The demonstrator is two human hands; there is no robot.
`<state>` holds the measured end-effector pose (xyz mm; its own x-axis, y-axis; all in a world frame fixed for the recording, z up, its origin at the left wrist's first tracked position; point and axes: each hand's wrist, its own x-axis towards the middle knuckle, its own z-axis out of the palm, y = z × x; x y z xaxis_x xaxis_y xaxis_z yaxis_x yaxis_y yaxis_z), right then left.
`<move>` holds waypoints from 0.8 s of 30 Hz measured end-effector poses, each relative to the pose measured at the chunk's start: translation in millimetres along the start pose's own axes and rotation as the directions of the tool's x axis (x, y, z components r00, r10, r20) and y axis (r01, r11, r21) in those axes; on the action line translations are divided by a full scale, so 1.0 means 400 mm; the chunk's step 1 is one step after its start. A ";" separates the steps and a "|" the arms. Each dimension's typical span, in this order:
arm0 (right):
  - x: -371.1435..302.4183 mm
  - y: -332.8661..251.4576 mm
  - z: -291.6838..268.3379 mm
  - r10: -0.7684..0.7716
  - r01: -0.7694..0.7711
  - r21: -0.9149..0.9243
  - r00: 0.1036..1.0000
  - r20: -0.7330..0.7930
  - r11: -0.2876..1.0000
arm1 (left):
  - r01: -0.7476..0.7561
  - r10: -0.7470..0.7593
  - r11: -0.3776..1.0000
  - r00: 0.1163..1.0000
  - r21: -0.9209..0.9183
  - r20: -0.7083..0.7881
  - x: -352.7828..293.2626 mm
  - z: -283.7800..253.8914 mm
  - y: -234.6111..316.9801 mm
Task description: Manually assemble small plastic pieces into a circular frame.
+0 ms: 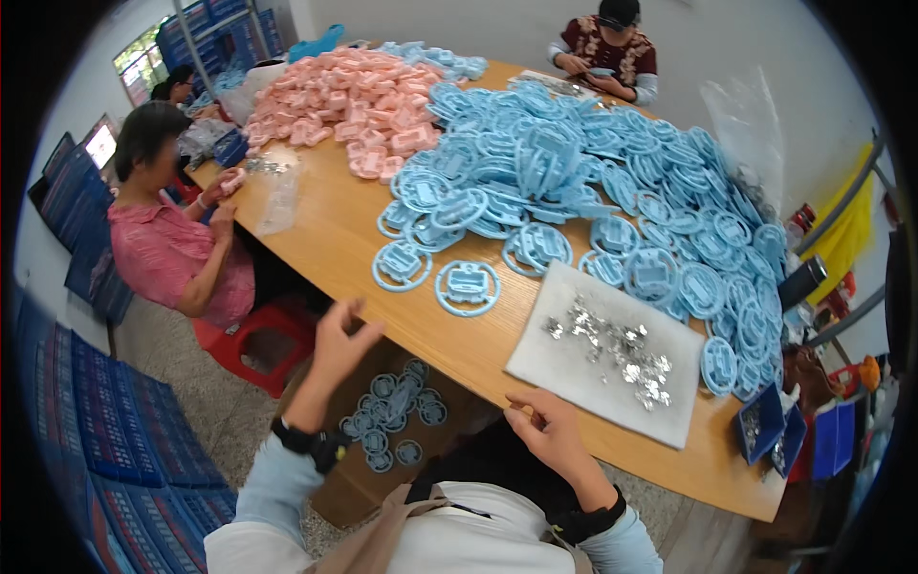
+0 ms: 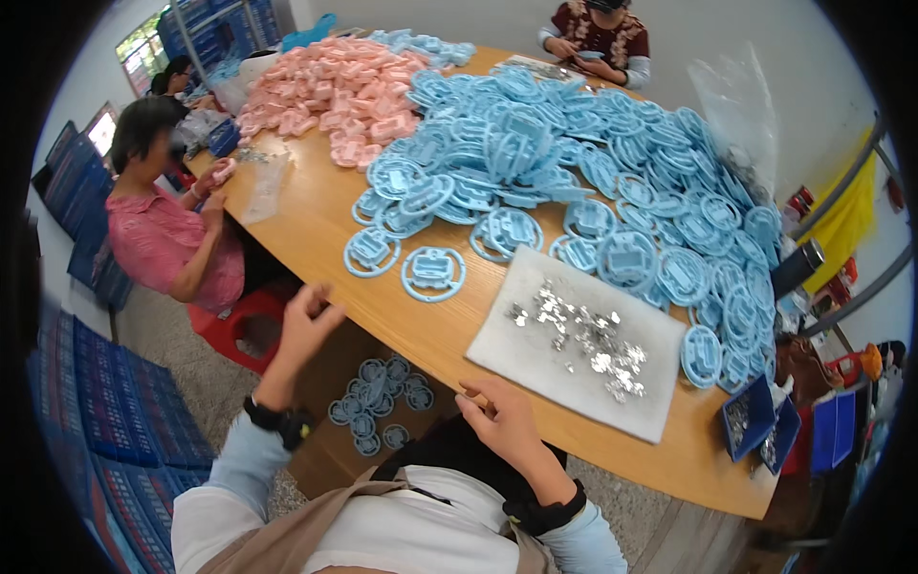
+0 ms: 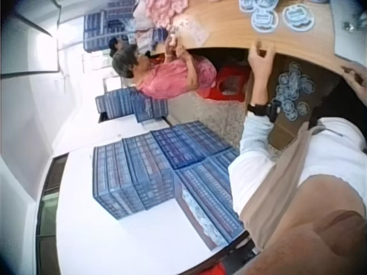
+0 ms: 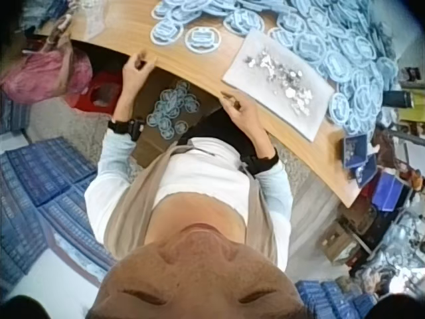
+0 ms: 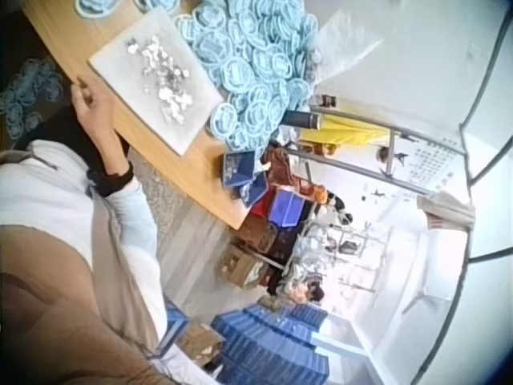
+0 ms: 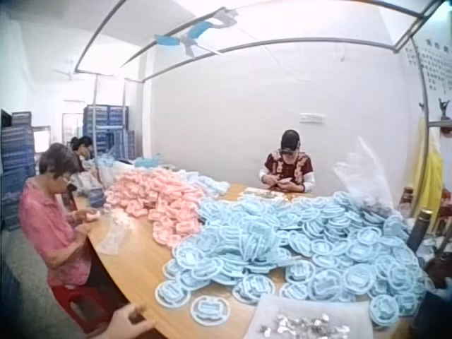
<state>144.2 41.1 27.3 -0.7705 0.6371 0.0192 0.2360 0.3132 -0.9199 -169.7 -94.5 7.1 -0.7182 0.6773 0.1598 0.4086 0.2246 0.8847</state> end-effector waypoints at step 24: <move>0.091 0.132 -0.196 -0.091 -0.035 -0.307 0.919 -0.385 0.951 | -0.690 0.563 0.723 0.623 0.042 0.544 -0.038 0.257 0.267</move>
<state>175.3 136.1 10.1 -0.5014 0.8277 0.2520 0.4330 0.4922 -0.7551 -57.2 -8.9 54.0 0.0886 0.9291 0.3591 0.8146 -0.2750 0.5107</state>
